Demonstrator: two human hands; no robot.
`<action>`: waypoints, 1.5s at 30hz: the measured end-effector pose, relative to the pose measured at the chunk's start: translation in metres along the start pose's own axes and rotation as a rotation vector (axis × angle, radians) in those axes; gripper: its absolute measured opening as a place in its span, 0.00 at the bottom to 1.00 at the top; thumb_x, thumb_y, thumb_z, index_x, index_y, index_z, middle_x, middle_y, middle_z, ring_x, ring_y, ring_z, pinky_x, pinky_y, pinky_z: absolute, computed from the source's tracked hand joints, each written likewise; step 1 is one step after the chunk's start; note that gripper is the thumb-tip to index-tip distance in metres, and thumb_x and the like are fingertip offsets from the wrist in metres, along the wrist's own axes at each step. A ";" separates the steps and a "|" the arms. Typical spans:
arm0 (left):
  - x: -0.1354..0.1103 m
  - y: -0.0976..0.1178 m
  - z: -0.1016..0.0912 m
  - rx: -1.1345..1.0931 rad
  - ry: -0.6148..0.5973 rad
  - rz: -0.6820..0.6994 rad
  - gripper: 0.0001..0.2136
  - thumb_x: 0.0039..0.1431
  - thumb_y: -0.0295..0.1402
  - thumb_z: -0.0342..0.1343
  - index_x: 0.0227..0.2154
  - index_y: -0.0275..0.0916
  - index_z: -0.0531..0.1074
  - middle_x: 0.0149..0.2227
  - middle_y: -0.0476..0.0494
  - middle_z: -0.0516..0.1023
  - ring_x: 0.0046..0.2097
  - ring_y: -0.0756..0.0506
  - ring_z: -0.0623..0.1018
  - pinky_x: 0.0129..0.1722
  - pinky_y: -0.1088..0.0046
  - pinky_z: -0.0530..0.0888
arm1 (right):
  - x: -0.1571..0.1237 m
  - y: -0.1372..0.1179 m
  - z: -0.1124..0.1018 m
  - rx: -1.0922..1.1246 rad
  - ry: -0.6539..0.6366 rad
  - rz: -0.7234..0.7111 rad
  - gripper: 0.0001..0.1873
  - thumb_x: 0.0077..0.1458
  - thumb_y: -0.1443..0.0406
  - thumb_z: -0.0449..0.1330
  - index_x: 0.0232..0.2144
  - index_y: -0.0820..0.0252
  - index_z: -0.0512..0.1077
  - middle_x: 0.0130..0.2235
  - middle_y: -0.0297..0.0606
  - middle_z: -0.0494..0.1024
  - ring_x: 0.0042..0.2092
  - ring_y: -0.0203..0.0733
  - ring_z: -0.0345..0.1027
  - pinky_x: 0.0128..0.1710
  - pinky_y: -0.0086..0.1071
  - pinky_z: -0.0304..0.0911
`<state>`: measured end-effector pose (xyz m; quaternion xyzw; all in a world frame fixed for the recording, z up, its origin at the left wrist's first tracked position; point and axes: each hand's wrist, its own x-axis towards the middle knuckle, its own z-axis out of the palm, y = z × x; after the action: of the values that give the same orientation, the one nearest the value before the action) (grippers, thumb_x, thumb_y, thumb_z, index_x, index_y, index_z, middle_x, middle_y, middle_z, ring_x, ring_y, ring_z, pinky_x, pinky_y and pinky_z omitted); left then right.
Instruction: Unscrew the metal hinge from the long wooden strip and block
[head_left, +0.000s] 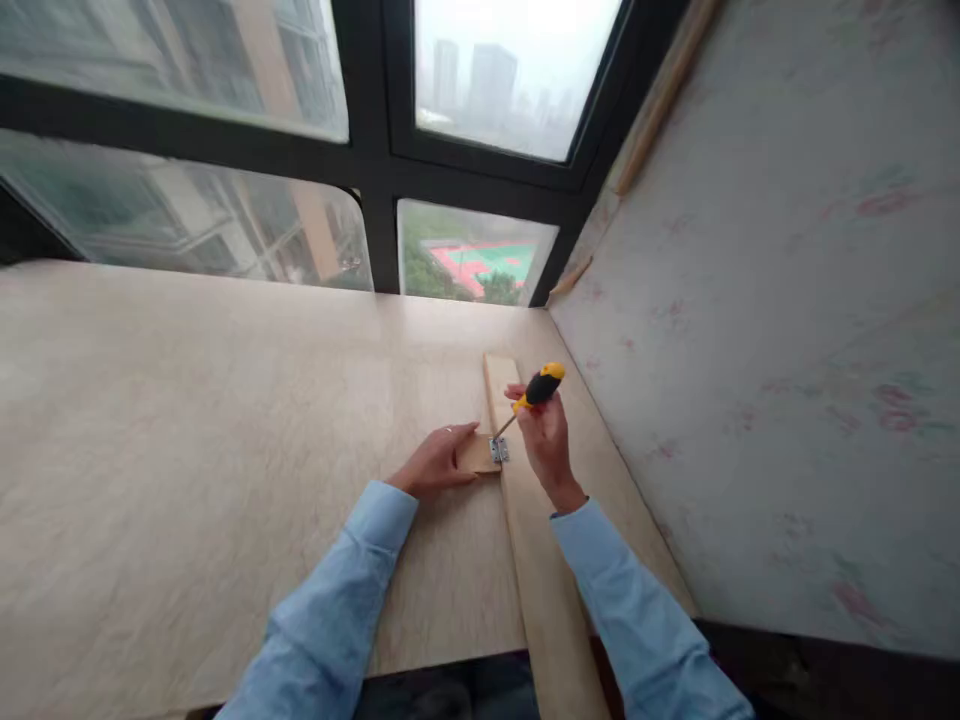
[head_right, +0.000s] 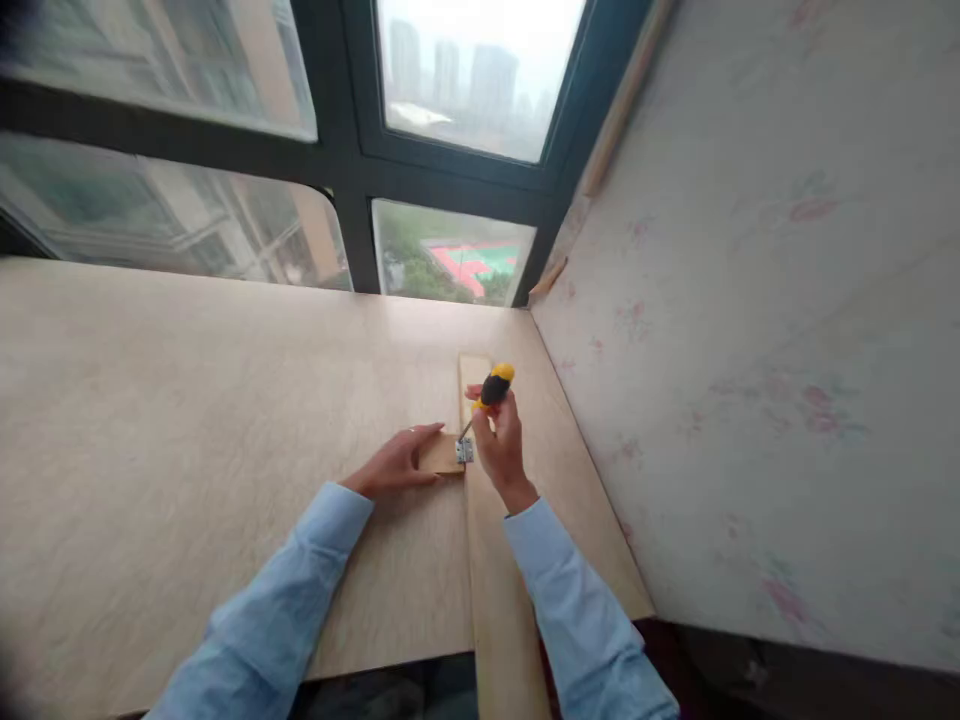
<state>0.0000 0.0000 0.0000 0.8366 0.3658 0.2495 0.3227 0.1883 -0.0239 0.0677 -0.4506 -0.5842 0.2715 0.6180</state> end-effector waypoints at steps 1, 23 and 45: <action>0.000 0.001 0.000 0.001 0.001 -0.006 0.40 0.43 0.40 0.67 0.60 0.33 0.60 0.55 0.33 0.70 0.54 0.36 0.71 0.53 0.58 0.68 | 0.000 0.000 0.000 -0.069 0.037 0.021 0.19 0.56 0.57 0.59 0.48 0.56 0.64 0.45 0.40 0.74 0.45 0.41 0.71 0.47 0.39 0.67; -0.001 0.007 -0.005 0.014 0.008 0.018 0.37 0.45 0.39 0.65 0.59 0.39 0.61 0.57 0.36 0.69 0.55 0.36 0.71 0.54 0.56 0.67 | 0.005 -0.010 0.001 -0.074 0.100 0.086 0.20 0.51 0.58 0.63 0.46 0.57 0.66 0.40 0.39 0.78 0.43 0.43 0.74 0.46 0.40 0.69; -0.002 0.006 -0.003 -0.001 0.018 -0.010 0.36 0.46 0.39 0.64 0.59 0.40 0.60 0.57 0.36 0.69 0.54 0.36 0.71 0.53 0.55 0.68 | 0.030 -0.031 -0.014 -0.668 -0.209 0.197 0.13 0.48 0.55 0.62 0.25 0.59 0.70 0.25 0.32 0.72 0.28 0.37 0.65 0.27 0.29 0.56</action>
<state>-0.0002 -0.0038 0.0063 0.8322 0.3729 0.2556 0.3209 0.2008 -0.0154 0.1101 -0.6516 -0.6545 0.1686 0.3445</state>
